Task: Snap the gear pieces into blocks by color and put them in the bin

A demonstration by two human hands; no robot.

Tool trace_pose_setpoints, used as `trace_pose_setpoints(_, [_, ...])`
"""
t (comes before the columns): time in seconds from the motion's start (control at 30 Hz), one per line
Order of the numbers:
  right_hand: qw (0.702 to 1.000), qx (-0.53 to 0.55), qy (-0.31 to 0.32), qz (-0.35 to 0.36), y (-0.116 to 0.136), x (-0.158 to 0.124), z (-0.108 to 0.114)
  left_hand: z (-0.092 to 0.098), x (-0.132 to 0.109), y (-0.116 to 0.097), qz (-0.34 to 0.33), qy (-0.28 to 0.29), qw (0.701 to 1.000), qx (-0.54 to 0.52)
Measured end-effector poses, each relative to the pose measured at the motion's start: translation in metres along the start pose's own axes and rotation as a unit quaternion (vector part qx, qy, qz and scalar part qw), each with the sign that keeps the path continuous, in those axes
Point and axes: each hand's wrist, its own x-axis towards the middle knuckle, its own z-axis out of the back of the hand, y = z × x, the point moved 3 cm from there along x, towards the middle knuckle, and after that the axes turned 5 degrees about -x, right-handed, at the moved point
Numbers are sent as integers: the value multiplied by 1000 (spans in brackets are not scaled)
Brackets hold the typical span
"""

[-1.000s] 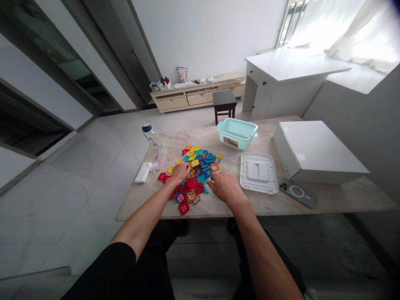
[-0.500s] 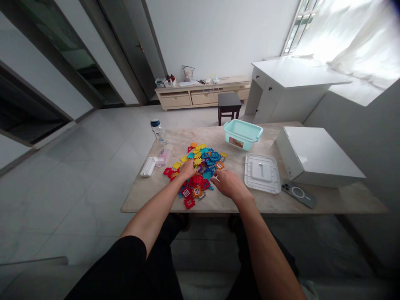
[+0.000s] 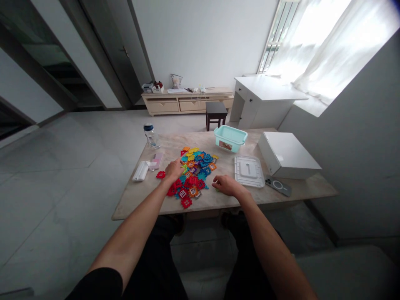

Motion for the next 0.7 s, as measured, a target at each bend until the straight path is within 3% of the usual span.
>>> trace_pose_setpoints(0.2, [999,5,-25,-24,-16,3,-22,8,-37,-41,-68,-19,997,-22])
trace_pose_setpoints(0.37, [993,-7,-90,-78,-51,18,-29,5,-54,-42,-124,23,991,39])
trace_pose_setpoints(0.47, [982,-34,-136,-126,-84,41,-8,16,-60,-38,-136,35,989,49])
trace_pose_setpoints(0.7, [946,-113,-215,-214,-175,125,67,68,-86,-27,-111,-25,993,34])
